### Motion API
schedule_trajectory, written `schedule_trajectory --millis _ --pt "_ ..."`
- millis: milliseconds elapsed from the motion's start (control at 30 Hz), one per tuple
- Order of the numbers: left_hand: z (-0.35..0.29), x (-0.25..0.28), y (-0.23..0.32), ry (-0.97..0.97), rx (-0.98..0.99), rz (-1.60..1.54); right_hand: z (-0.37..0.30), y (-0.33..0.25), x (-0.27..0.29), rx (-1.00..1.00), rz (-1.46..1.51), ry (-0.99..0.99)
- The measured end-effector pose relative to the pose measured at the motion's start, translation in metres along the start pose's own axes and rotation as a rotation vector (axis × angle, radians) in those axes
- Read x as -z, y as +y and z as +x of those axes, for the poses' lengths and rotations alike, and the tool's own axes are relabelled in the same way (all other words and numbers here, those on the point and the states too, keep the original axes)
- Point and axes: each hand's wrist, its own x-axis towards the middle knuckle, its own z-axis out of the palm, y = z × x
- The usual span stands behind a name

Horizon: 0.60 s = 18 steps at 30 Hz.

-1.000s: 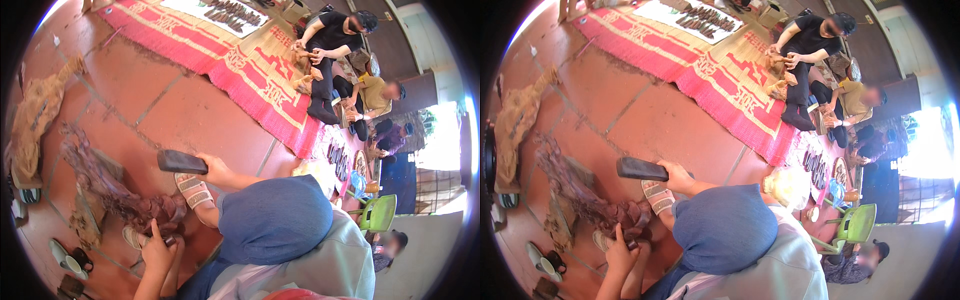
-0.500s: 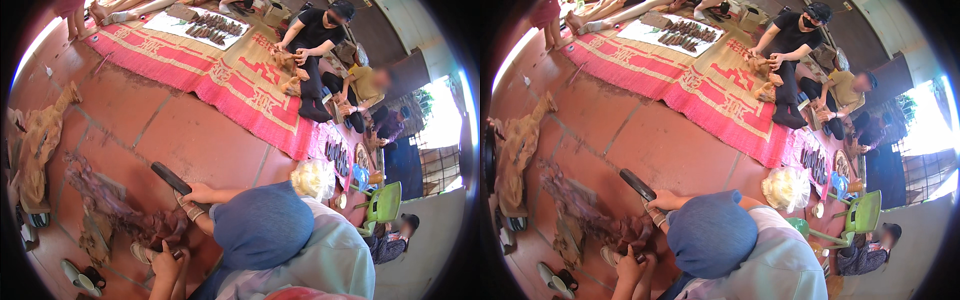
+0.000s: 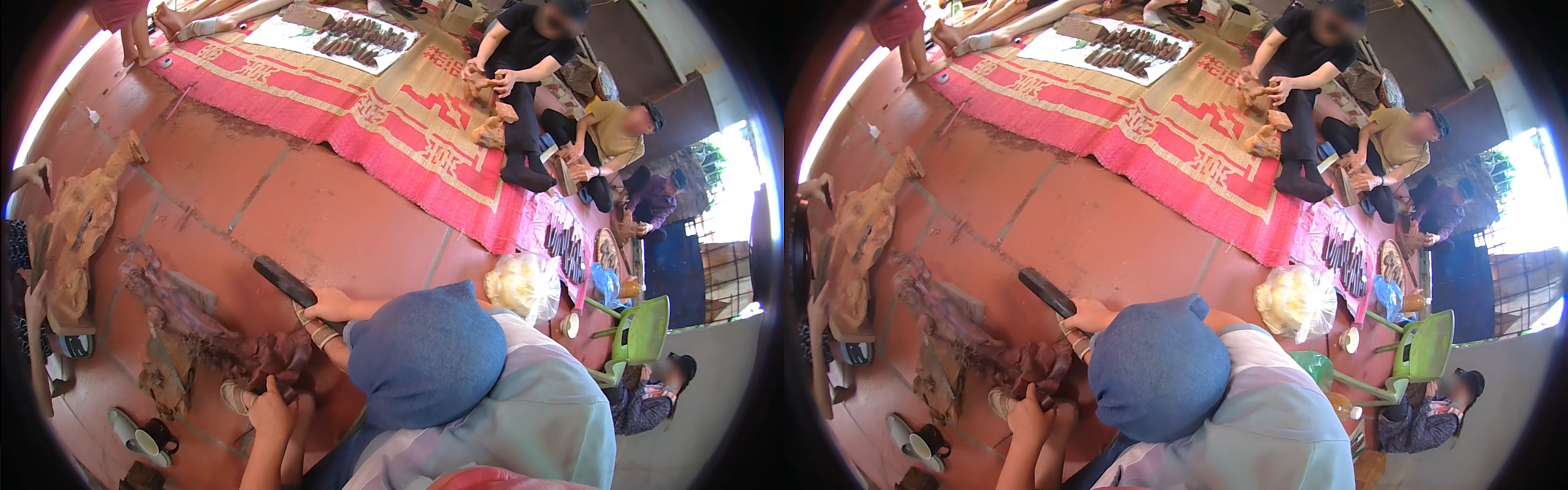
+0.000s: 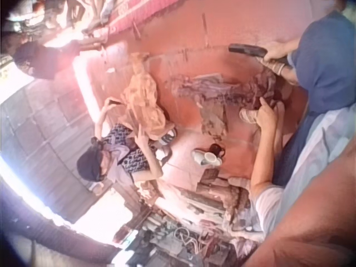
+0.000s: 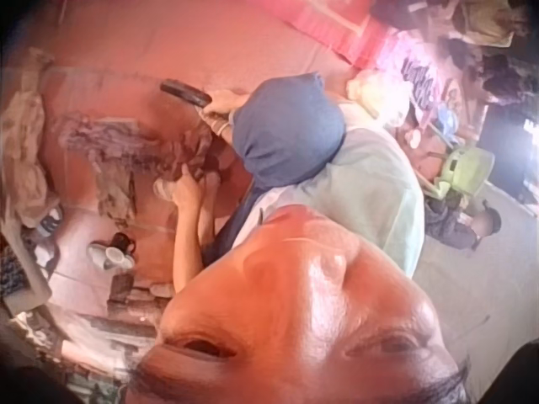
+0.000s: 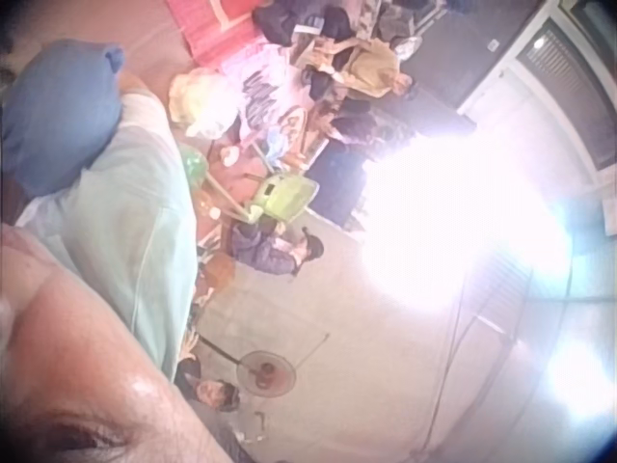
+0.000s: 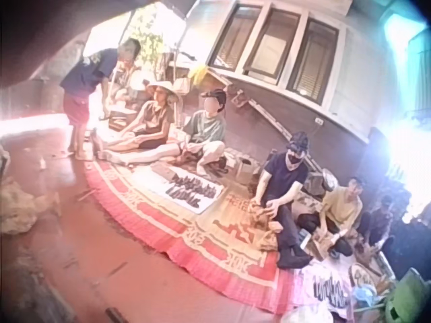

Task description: The person is carving a piece of wood using a chisel and mallet. They are seated on the floor, holding the wood between their legs and striking the chisel with the mallet to shape the wood.

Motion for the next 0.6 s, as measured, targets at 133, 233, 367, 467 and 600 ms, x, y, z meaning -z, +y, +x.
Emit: schedule_trajectory --millis 133,233,367,467,600 --pt "0.001 0.007 0.008 -0.059 0.033 0.033 -0.002 0.005 -0.001 0.000 -0.040 0.026" --pt "0.001 -0.001 -0.002 -0.010 0.004 0.102 0.003 -0.009 -0.007 0.002 0.009 -0.031" --pt "0.000 0.006 0.000 -0.010 -0.036 0.098 -0.003 -0.005 0.002 0.023 0.064 -0.064" --pt "0.011 0.013 -0.001 -0.005 -0.029 0.020 -0.009 -0.014 0.006 0.016 0.066 0.017" --pt "0.008 0.011 0.004 -0.079 -0.015 0.044 -0.003 0.004 -0.002 0.069 -0.032 0.068"
